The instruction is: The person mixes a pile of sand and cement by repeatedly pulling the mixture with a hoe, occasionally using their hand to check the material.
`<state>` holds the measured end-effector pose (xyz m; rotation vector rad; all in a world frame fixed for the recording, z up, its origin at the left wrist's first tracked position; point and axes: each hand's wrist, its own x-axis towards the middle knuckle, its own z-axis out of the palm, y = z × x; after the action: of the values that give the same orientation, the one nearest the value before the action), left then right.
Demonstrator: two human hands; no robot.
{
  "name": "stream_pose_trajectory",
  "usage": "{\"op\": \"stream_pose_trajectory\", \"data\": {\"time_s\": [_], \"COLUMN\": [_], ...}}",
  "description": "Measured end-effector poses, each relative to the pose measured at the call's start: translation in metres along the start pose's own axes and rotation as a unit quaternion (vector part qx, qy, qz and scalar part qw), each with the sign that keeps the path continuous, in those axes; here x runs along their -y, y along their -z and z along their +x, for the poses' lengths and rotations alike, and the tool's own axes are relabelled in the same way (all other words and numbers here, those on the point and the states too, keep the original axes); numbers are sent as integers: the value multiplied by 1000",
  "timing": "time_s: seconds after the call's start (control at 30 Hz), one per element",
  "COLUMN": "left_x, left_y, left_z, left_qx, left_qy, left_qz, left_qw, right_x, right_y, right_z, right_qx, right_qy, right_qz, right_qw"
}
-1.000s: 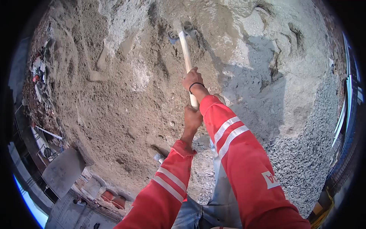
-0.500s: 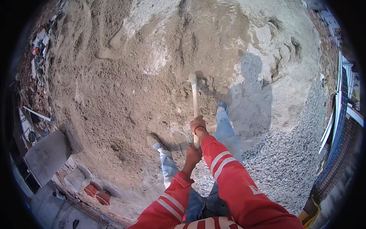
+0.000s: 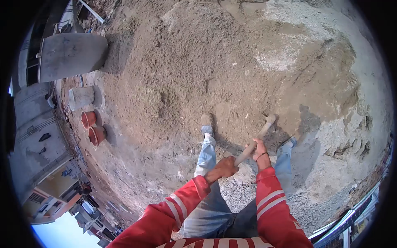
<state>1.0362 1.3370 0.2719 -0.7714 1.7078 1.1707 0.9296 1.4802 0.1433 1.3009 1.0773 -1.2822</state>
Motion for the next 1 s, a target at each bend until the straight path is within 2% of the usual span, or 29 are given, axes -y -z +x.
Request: {"op": "stream_pose_trajectory", "data": {"time_s": [0.07,0.1,0.13,0.17,0.2,0.23,0.27,0.3,0.37,0.43,0.5,0.53,0.6,0.7,0.77,0.83,0.9,0.93,0.97,1.0], "left_x": [47,81,122,150,184,221,256,296,353,391,402,395,371,321,274,218,132,102,45,1], "left_y": [52,75,87,117,137,154,172,177,193,202,212,216,214,178,136,86,42,12,-2,-22], "left_z": [-41,-59,-80,-112,-144,-173,-204,-231,-284,-334,-368,-377,-372,-314,-250,-172,-102,-63,-37,-6], "left_qx": [-19,10,-24,-18,-62,-32,-25,-91,-140,-182,-202,-208,-196,-174,-169,-156,-138,-159,-137,-144], "left_qy": [-110,-123,-142,-130,-169,-93,-56,-24,65,138,187,197,175,92,40,-22,-100,-158,-158,-169], "left_qz": [-1,-9,-19,-10,-37,-42,-44,-4,67,111,140,160,155,151,121,57,-10,-15,-39,-72], "left_qw": [994,992,989,991,983,994,997,996,986,967,951,945,952,969,977,986,985,974,977,972], "right_x": [-6,-17,-27,-40,-66,-93,-132,-168,-233,-289,-320,-325,-314,-243,-172,-90,2,51,95,135], "right_y": [-53,-75,-94,-110,-124,-138,-174,-235,-279,-315,-333,-333,-320,-274,-229,-180,-124,-103,-69,-59], "right_z": [-15,-7,4,17,48,74,65,9,-14,-29,-47,-57,-71,-61,-49,-31,-21,-28,-8,-35], "right_qx": [-65,-61,-57,-54,-32,-11,14,-69,120,193,247,272,262,194,109,11,-22,-76,-105,-149], "right_qy": [1,-5,19,45,58,69,57,29,-117,-205,-222,-224,-206,-111,-23,101,250,290,322,359], "right_qz": [12,-8,-6,-3,-9,-13,-12,-38,-89,-94,-105,-104,-108,-120,-142,-88,-98,-114,-128,-149], "right_qw": [998,998,998,998,998,997,998,996,982,955,937,930,937,967,984,991,963,947,932,909]}}
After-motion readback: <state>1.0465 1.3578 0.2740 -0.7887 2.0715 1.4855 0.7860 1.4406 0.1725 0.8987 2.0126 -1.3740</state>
